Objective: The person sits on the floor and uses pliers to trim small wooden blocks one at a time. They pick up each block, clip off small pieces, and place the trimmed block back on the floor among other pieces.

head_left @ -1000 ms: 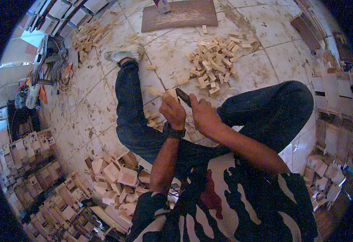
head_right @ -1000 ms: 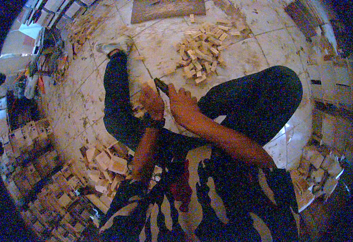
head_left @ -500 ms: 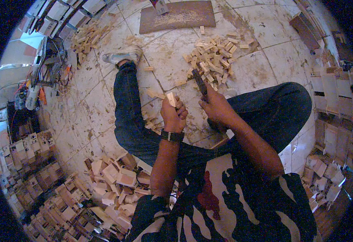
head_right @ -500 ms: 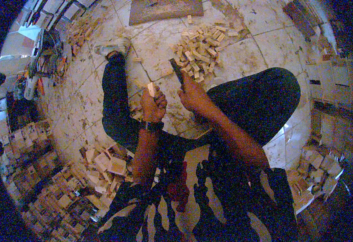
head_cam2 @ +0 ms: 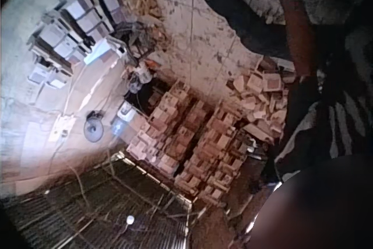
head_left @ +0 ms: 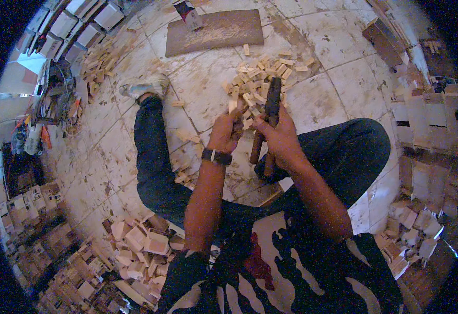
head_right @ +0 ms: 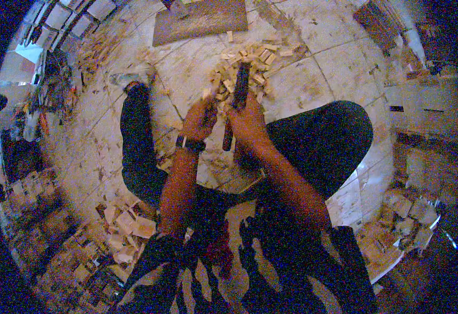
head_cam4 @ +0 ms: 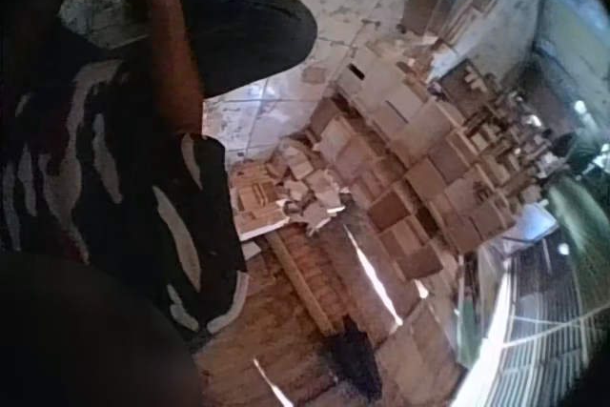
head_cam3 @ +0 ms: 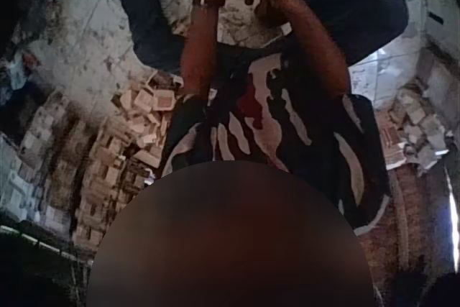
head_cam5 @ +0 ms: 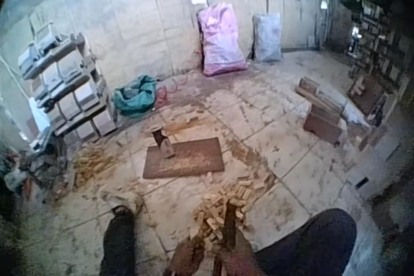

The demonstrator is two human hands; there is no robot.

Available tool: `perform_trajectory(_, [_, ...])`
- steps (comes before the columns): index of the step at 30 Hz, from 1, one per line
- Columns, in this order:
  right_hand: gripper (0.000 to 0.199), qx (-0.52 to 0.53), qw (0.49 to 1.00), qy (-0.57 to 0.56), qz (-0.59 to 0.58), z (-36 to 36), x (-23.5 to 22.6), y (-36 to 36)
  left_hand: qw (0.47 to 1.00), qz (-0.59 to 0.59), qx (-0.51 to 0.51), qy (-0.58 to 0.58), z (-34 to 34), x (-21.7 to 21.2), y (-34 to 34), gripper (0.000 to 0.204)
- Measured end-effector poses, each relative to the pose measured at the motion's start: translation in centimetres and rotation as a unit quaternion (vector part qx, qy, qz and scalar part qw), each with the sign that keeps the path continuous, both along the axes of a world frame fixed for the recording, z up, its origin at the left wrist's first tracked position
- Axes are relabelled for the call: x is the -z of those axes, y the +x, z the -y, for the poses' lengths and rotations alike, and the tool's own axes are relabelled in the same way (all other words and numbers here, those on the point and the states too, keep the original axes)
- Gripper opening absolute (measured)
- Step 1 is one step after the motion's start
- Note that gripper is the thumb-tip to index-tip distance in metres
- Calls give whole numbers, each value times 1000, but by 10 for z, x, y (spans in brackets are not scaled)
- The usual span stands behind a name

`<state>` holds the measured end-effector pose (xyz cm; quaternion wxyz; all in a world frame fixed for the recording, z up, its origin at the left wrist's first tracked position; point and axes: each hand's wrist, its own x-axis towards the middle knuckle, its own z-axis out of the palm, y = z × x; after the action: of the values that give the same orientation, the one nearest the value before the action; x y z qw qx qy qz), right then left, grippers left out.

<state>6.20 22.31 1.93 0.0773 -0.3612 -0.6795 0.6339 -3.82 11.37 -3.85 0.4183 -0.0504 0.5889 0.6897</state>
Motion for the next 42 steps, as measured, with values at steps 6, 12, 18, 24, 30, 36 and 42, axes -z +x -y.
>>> perform_trajectory(6, [32, 99, 989, -94, -63, -16, -10, -1, 967, -182, 177, -6, -43, 34, -46, 25])
perform_trajectory(12, [32, 81, 993, -72, -41, -13, -8, -2, 992, 58, 91, -70, -47, 48, -35, 35])
perform_trajectory(18, [33, 94, 989, -91, -61, -10, -8, -3, 986, 105, 14, -127, -72, 47, -48, 55])
perform_trajectory(24, [34, 76, 993, -95, -2, -11, -16, -2, 967, -119, 14, -223, -20, 99, -45, 79])
perform_trajectory(30, [33, -13, 997, -15, 78, 9, -2, -7, 797, -292, -24, -528, 106, 143, -86, 70])
perform_trajectory(36, [31, -93, 990, -34, 104, 31, 18, -1, 726, -154, 11, -670, 129, 228, -180, 72])
perform_trajectory(42, [28, -91, 992, -5, 92, 38, 32, -3, 679, -351, 214, -608, 115, 203, -195, 44])
